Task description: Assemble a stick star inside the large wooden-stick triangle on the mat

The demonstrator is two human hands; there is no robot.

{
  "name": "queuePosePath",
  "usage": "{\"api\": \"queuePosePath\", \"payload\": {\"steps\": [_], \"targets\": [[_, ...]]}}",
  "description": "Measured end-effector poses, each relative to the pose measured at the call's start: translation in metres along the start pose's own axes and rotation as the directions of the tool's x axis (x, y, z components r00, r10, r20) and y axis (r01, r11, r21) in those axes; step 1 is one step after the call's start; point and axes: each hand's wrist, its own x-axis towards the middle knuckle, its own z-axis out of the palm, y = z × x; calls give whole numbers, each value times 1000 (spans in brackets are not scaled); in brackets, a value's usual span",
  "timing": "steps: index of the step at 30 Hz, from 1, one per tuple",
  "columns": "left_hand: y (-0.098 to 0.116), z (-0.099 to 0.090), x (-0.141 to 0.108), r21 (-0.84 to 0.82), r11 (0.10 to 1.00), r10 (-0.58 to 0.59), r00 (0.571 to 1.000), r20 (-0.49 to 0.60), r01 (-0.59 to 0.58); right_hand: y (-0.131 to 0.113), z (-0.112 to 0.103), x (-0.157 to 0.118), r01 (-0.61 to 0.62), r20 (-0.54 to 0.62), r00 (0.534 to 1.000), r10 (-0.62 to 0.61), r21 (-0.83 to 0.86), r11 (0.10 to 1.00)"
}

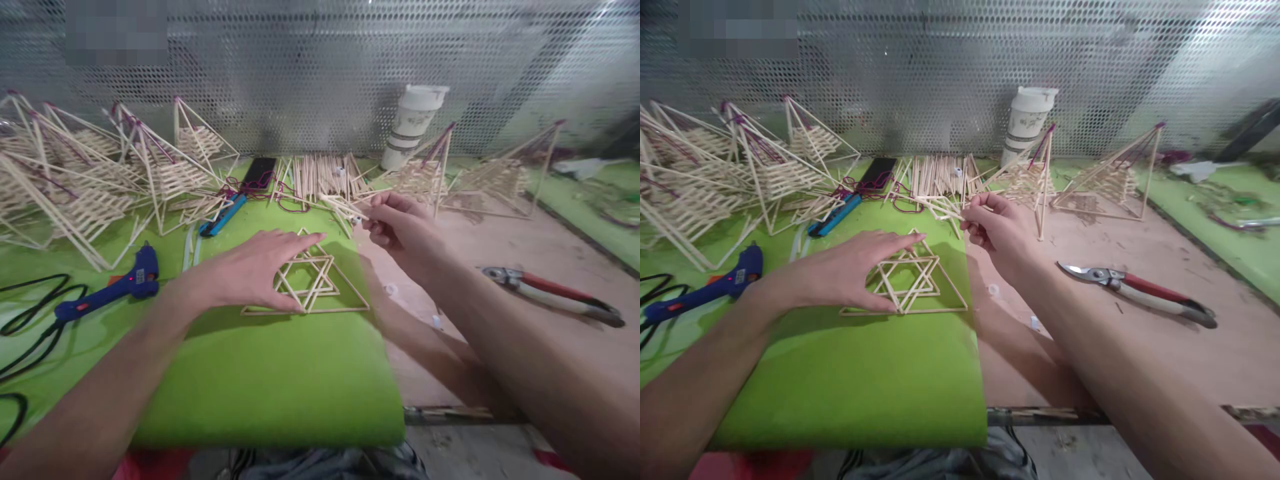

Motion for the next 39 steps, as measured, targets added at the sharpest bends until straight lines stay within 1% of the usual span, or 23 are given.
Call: {"api": "queuePosePath", "payload": {"steps": [2, 6, 9, 15, 19, 21, 27, 29, 30, 31, 32, 33, 35, 36, 37, 38, 39], "targets": [[6, 4, 3, 23, 1000, -7, 998, -55, 9, 0, 0, 0, 1, -1, 1000, -1, 11, 1000], [18, 14, 9, 83, 996, 32, 985, -168, -18, 0, 1, 1, 18, 8, 1000, -18, 33, 999], [22, 15, 11, 87, 996, 31, 979, -200, -13, 1, 2, 1, 29, -8, 1000, -29, 56, 998], [21, 10, 7, 38, 999, -2, 985, -172, 9, 2, 2, 2, 18, -16, 1000, -17, 67, 998], [18, 9, 5, -4, 1000, 18, 995, -94, -18, 3, 1, 4, 7, -39, 999, -4, 72, 997], [15, 10, 5, -12, 999, 38, 996, -76, -39, 4, 0, 6, 7, -40, 999, -4, 74, 997], [13, 11, 5, -29, 996, 78, 992, -96, -81, 8, -5, 8, 10, -26, 1000, -9, 67, 998], [14, 7, 2, -38, 994, 92, 987, -131, -98, 8, -6, 8, 6, -25, 1000, -4, 67, 998], [15, 5, 1, -45, 993, 105, 980, -168, -114, 8, -6, 9, 1, -24, 1000, 0, 68, 998], [15, 2, -1, -56, 989, 121, 967, -224, -137, 8, -6, 9, -3, -26, 1000, 4, 68, 998], [14, -1, -2, -77, 982, 143, 944, -298, -173, 8, -7, 9, -4, -31, 999, 7, 68, 998], [13, -4, -4, -111, 969, 164, 909, -382, -221, 9, -7, 10, -4, -37, 999, 7, 68, 998], [8, -8, -6, -211, 914, 183, 815, -550, -348, 11, -8, 11, 2, -42, 999, 1, 71, 997], [6, -9, -7, -265, 873, 175, 771, -612, -409, 12, -8, 12, 8, -38, 999, -6, 74, 997], [3, -10, -8, -315, 832, 159, 741, -652, -456, 13, -9, 13, 16, -31, 999, -13, 77, 997], [1, -10, -9, -361, 795, 142, 727, -672, -489, 14, -10, 13, 19, -21, 1000, -18, 77, 997], [-1, -10, -9, -399, 764, 127, 726, -676, -506, 15, -10, 14, 22, -14, 1000, -21, 76, 997]]}}
